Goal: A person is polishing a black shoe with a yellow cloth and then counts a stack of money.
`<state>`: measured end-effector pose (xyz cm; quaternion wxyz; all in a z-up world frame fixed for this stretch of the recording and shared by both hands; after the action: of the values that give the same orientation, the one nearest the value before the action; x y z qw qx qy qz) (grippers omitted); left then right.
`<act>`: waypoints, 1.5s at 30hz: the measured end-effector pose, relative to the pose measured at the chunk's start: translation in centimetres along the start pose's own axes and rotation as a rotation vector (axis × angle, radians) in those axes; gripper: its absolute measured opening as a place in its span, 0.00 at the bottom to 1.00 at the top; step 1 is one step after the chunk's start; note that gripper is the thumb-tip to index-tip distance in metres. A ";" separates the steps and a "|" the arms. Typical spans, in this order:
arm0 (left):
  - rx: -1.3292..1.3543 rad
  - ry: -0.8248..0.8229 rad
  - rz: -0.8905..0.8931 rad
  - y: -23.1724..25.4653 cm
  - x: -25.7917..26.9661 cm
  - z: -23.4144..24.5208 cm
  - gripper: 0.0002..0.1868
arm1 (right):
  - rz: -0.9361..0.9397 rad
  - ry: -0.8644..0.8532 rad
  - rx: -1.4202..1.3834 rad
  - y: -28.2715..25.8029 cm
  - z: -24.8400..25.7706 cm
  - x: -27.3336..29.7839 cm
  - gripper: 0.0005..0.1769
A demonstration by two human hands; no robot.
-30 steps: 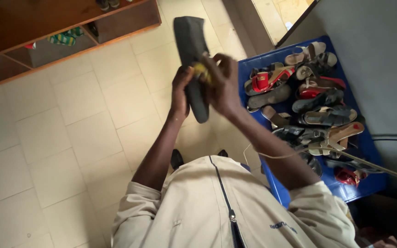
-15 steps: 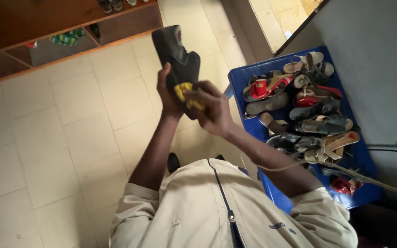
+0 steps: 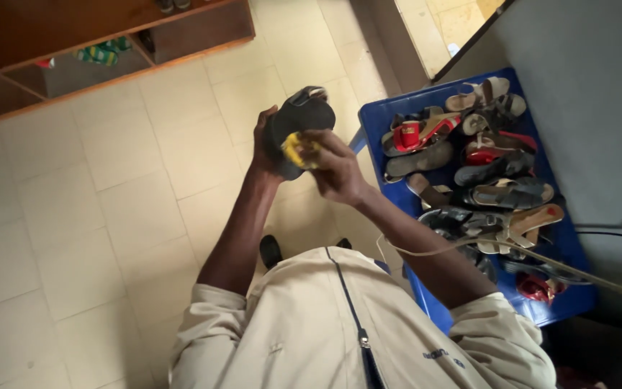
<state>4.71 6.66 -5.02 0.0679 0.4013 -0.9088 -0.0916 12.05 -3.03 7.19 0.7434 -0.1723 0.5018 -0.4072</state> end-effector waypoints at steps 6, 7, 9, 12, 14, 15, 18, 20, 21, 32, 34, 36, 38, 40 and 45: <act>-0.066 0.182 -0.149 1.1 -0.1 2.3 0.33 | -0.171 0.008 0.012 -0.7 -0.4 1.2 0.19; -0.065 0.187 -0.148 1.0 0.1 2.1 0.33 | -0.174 0.007 0.010 -1.0 -0.5 1.4 0.19; 0.009 0.104 -0.130 0.5 0.3 0.9 0.32 | -0.009 0.043 0.145 -2.9 -0.7 1.7 0.22; -0.148 -0.004 -0.207 1.0 0.8 -1.4 0.34 | 0.176 0.005 0.252 -3.4 -0.9 1.7 0.27; -0.113 0.066 -0.234 1.8 1.0 -2.4 0.33 | 0.104 -0.032 0.235 -3.8 -0.6 0.3 0.27; -0.079 0.146 -0.250 2.1 1.4 -2.6 0.32 | 0.018 -0.063 0.216 -3.8 -0.6 -0.1 0.28; -0.259 0.255 -0.351 2.9 1.8 -1.9 0.28 | -0.206 -0.063 0.131 -3.2 -0.2 -1.9 0.24; -0.260 0.276 -0.388 2.4 1.9 -1.0 0.25 | -0.242 -0.042 0.115 -3.3 0.1 -3.3 0.24; -0.257 0.295 -0.423 2.3 1.9 -0.6 0.22 | -0.279 -0.021 0.104 -3.2 0.4 -3.9 0.23; -0.424 0.448 -0.514 5.2 3.8 3.7 0.31 | -0.110 -0.134 0.363 -6.2 -4.1 -1.2 0.27; -0.391 0.382 -0.583 5.9 4.2 3.7 0.34 | -0.127 -0.190 0.427 -5.7 -5.2 -0.5 0.25; -0.424 0.326 -0.547 5.6 5.0 1.7 0.40 | -0.124 -0.168 0.440 -5.2 -5.5 -0.4 0.23; -0.433 0.370 -0.534 5.1 4.2 2.6 0.38 | -0.126 -0.143 0.395 -5.8 -4.4 -2.3 0.25; -0.436 0.423 -0.524 3.9 4.0 4.5 0.37 | -0.128 -0.127 0.347 -5.4 -3.8 -3.5 0.28; -1.307 0.646 -0.509 3.0 5.8 1.4 0.32 | -0.252 -0.017 0.447 -2.0 -1.8 -6.6 0.14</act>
<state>-1.55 4.51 -5.40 0.5298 0.4833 -0.4848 -0.5007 8.54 1.18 11.74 0.7107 -0.0684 0.3677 -0.5959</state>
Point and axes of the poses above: each hand's wrist, its own x-axis away from the middle knuckle, its own z-axis out of the back of the hand, y = z × x, the point moved 8 cm from there along -x, towards the middle knuckle, and after that the axes turned 8 degrees about -z, right-handed, at the moved point
